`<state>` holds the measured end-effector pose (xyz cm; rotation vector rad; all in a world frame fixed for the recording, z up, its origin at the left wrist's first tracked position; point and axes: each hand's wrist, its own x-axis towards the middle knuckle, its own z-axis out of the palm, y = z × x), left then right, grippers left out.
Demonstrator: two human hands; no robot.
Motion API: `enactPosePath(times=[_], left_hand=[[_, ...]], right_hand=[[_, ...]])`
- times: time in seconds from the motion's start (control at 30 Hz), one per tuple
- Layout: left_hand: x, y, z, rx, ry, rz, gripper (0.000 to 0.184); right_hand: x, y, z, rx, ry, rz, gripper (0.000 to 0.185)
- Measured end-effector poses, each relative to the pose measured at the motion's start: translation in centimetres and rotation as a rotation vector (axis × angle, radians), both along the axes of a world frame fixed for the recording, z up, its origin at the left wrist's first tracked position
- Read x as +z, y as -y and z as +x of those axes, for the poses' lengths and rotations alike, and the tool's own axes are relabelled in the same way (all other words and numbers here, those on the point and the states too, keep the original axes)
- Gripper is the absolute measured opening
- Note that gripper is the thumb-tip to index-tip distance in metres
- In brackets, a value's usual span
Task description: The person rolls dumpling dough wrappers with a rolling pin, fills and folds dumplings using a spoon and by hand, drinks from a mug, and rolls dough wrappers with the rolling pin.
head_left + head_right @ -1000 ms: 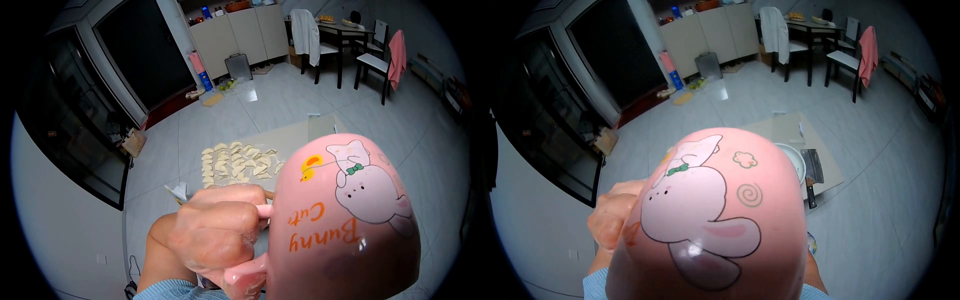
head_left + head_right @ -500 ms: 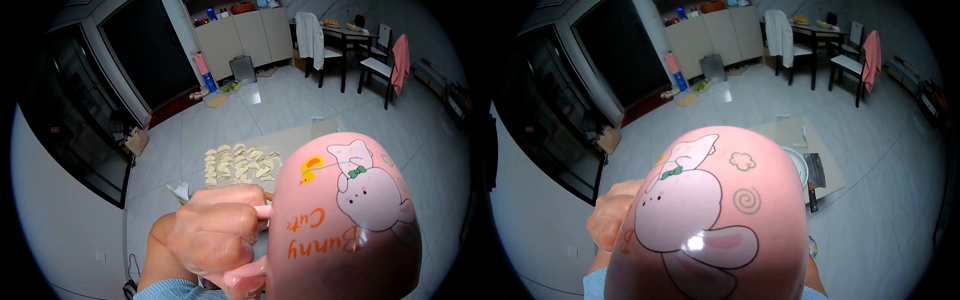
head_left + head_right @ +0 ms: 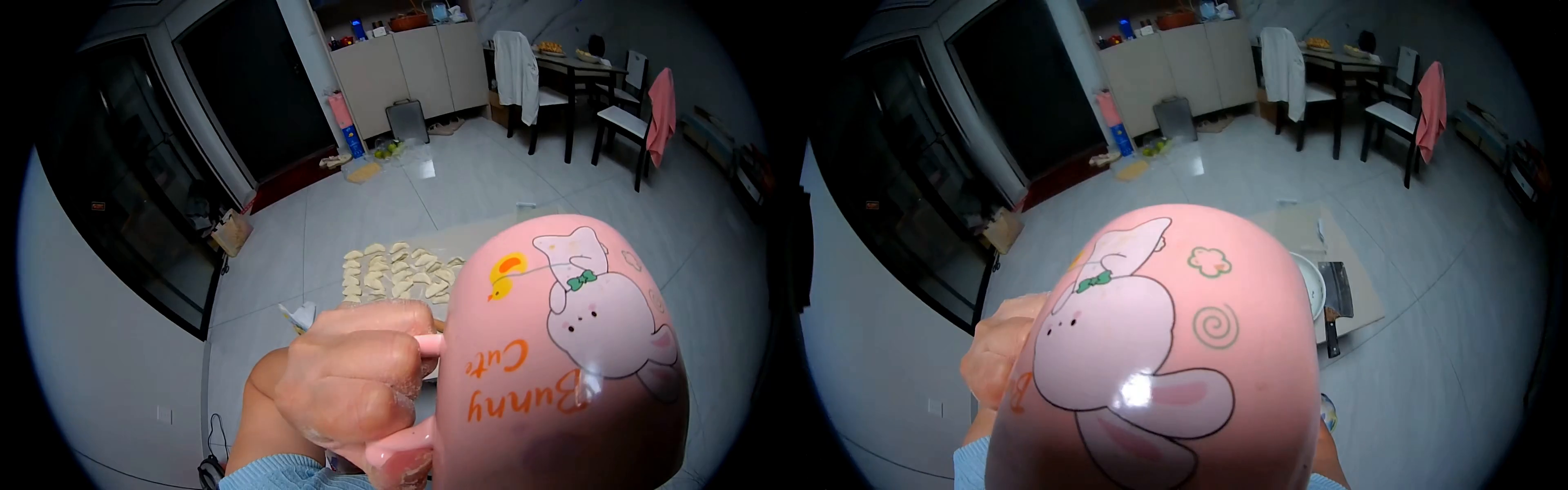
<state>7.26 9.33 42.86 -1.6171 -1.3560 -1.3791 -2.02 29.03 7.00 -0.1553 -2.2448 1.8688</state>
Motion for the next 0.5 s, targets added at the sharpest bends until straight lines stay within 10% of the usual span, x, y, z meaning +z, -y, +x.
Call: enactPosePath(times=[0.5], left_hand=[[0.3,-0.7,0.2,-0.005,-0.017,0.099,0.044]], right_hand=[[-0.7,-0.2,-0.4,0.002,-0.011,0.016,0.032]])
